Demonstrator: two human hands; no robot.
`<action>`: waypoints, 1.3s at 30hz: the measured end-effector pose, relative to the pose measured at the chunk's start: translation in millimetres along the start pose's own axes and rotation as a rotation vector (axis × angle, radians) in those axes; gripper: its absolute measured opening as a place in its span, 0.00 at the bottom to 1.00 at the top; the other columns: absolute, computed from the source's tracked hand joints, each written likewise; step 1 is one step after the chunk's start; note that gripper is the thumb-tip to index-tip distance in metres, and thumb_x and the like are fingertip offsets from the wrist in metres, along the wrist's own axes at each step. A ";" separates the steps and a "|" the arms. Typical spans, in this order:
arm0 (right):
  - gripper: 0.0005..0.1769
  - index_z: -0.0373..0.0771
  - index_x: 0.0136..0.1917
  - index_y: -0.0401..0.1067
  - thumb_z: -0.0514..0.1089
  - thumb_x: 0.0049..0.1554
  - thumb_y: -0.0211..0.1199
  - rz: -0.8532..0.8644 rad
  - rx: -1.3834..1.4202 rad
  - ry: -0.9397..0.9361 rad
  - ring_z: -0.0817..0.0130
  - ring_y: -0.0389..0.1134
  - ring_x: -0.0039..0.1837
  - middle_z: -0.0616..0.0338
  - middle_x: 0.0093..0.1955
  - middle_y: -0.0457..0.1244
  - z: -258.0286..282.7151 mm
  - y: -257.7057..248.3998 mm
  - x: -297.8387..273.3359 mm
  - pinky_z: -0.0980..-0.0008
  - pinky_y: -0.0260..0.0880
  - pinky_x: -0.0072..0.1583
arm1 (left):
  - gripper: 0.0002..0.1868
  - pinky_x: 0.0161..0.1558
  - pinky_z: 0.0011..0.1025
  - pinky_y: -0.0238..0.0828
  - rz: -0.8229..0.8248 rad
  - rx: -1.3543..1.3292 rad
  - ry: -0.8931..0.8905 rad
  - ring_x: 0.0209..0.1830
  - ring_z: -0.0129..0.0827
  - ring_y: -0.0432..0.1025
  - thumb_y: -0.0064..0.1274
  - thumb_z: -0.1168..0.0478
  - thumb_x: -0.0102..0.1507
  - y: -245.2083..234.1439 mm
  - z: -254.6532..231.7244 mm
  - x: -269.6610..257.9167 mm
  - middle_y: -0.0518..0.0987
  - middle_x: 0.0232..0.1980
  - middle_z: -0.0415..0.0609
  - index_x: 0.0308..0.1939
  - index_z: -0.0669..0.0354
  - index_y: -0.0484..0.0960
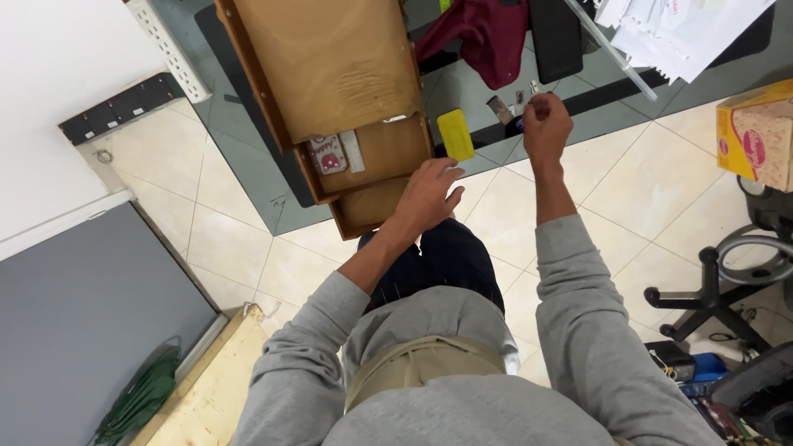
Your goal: Organizing various phone accessories and small items from a desk into a wooden drawer.
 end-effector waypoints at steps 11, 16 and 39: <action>0.26 0.39 0.68 0.66 0.37 0.59 0.70 -0.048 -0.065 0.155 0.56 0.67 0.60 0.47 0.61 0.59 20.6 -16.1 -24.6 0.61 0.72 0.57 | 0.19 0.57 0.48 0.72 0.155 -0.075 -0.084 0.68 0.52 0.67 0.58 0.59 0.66 -18.2 -8.2 -11.6 0.74 0.66 0.58 0.59 0.60 0.80; 0.29 0.46 0.66 0.66 0.45 0.57 0.76 -0.099 -0.098 0.457 0.70 0.65 0.51 0.60 0.54 0.63 -5.2 -8.6 -45.6 0.65 0.72 0.49 | 0.19 0.62 0.52 0.68 0.177 -0.072 -0.044 0.72 0.52 0.63 0.57 0.59 0.66 -8.5 2.2 -24.2 0.71 0.70 0.57 0.60 0.59 0.79; 0.10 0.30 0.57 0.76 0.35 0.62 0.66 0.365 0.524 0.123 0.69 0.68 0.37 0.49 0.35 0.65 131.5 18.8 -132.5 0.72 0.71 0.39 | 0.30 0.66 0.35 0.72 0.075 -0.575 -0.515 0.69 0.41 0.70 0.47 0.37 0.71 -51.5 46.1 -78.2 0.75 0.65 0.51 0.70 0.49 0.70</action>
Point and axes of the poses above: each hand's wrist, its own x-axis towards the middle knuckle, its own y-axis out of the palm, z = x × y, the point moved 1 cm from there along x, towards the middle knuckle
